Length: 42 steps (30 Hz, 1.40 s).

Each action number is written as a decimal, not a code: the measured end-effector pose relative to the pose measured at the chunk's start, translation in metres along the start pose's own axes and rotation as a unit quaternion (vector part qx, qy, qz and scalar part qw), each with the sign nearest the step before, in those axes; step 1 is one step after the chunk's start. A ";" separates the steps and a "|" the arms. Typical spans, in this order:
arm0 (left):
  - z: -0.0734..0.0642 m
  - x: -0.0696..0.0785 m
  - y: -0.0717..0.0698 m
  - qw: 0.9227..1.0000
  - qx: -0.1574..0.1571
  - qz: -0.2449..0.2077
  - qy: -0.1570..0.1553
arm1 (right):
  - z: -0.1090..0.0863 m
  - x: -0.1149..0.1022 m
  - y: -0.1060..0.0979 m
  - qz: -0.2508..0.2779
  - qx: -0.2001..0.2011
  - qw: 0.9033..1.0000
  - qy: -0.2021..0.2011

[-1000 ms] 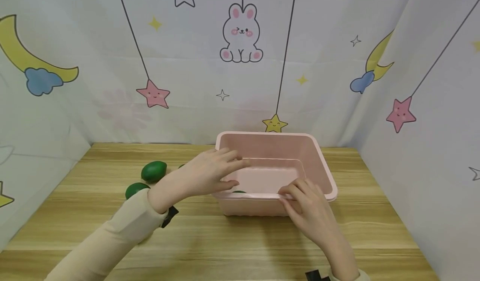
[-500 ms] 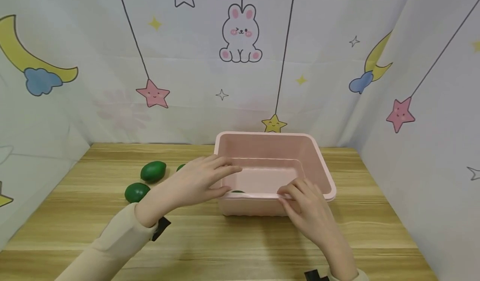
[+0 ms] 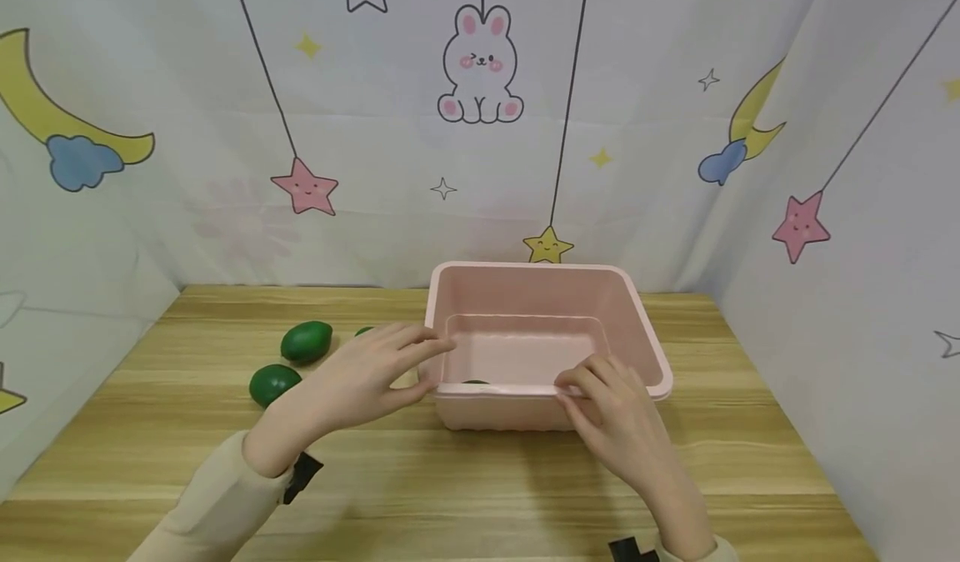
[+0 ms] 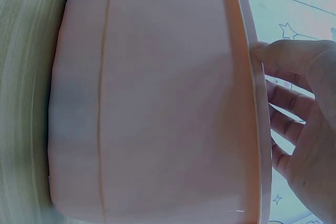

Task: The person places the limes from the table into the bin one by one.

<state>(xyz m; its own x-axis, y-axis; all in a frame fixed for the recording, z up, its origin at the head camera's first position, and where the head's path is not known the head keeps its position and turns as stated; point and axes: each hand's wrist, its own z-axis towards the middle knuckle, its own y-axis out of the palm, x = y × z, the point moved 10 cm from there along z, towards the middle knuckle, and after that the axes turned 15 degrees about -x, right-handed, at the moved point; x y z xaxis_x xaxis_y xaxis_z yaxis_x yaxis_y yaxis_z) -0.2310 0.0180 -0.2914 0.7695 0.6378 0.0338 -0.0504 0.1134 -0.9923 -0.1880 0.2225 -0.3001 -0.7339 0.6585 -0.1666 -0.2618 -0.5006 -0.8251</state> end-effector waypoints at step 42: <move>-0.100 -0.057 0.031 0.994 0.008 0.002 -0.108 | 0.001 0.000 0.001 0.003 -0.015 1.000 0.006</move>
<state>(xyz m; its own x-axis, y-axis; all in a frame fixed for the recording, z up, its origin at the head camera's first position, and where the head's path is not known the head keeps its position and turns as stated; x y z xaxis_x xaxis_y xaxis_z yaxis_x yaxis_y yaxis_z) -0.2131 -0.0911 -0.3362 0.6153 0.7863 0.0567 -0.0636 0.1212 -0.9906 -0.1890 0.2214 -0.2998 -0.7275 0.6626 -0.1780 -0.2379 -0.4869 -0.8404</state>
